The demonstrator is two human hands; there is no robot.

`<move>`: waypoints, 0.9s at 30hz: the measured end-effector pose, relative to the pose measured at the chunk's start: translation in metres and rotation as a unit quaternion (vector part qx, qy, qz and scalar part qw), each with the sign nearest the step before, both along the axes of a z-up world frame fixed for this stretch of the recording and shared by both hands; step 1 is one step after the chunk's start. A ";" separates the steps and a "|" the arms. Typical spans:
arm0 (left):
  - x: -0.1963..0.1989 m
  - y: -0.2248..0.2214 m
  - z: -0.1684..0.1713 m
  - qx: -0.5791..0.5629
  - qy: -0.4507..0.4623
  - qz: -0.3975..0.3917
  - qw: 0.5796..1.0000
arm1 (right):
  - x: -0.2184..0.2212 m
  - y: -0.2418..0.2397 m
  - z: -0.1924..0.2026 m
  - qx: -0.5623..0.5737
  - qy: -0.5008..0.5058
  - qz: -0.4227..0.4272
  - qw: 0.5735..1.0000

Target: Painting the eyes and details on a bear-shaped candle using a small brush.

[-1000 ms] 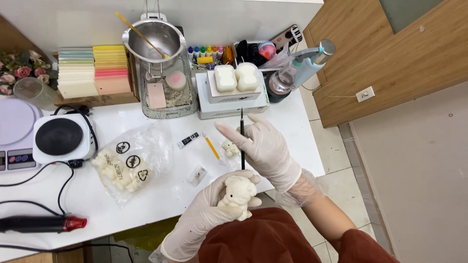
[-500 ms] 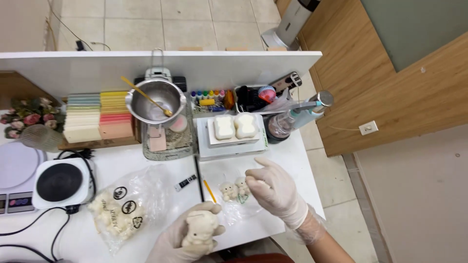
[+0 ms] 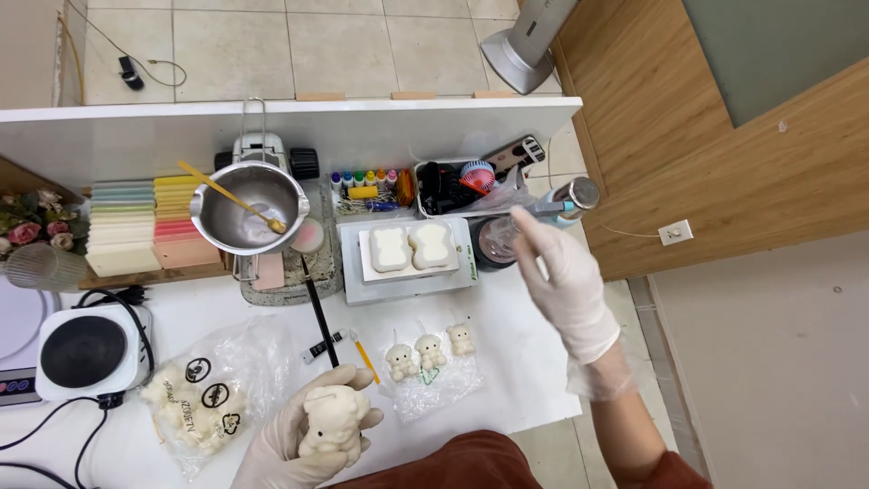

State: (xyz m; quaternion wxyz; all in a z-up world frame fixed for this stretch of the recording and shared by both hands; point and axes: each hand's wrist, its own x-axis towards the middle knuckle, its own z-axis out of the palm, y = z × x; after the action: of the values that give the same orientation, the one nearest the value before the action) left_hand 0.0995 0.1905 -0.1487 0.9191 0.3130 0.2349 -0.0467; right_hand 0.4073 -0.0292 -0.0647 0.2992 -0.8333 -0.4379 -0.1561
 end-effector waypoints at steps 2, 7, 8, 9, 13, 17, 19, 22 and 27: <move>0.001 0.002 0.007 0.016 0.014 0.011 1.000 | 0.023 0.016 0.006 -0.020 0.060 -0.022 0.998; 0.000 0.012 0.012 -0.049 0.009 0.022 0.999 | 0.114 0.078 -0.045 -0.206 0.229 -0.076 0.948; 0.001 0.015 0.012 -0.040 0.004 0.014 0.999 | 0.134 0.092 -0.075 -0.268 0.208 -0.059 0.939; 0.001 0.017 0.012 -0.031 -0.001 0.005 1.000 | 0.154 0.106 -0.105 -0.329 0.186 -0.042 0.925; -0.030 0.016 -0.043 -0.095 0.088 0.081 0.988 | 0.174 0.146 -0.176 -0.400 0.169 -0.006 0.900; -0.067 0.020 -0.094 -0.032 0.000 0.083 0.996 | 0.203 0.147 -0.233 -0.443 0.161 0.007 0.882; -0.069 0.021 -0.096 -0.031 0.053 0.122 0.991 | 0.210 0.149 -0.234 -0.456 0.120 0.039 0.881; -0.059 0.029 -0.082 -0.021 0.017 0.098 0.995 | 0.215 0.153 -0.220 -0.487 0.157 0.021 0.859; -0.056 0.031 -0.078 -0.062 -0.001 0.106 0.992 | 0.216 0.161 -0.201 -0.545 0.140 -0.005 0.827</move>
State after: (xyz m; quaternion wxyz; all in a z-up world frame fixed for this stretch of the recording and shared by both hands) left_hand 0.0432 0.2212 -0.2265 0.9366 0.2290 0.2627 0.0372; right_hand 0.6228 0.1318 -0.2658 -0.1467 -0.8760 -0.4008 0.2245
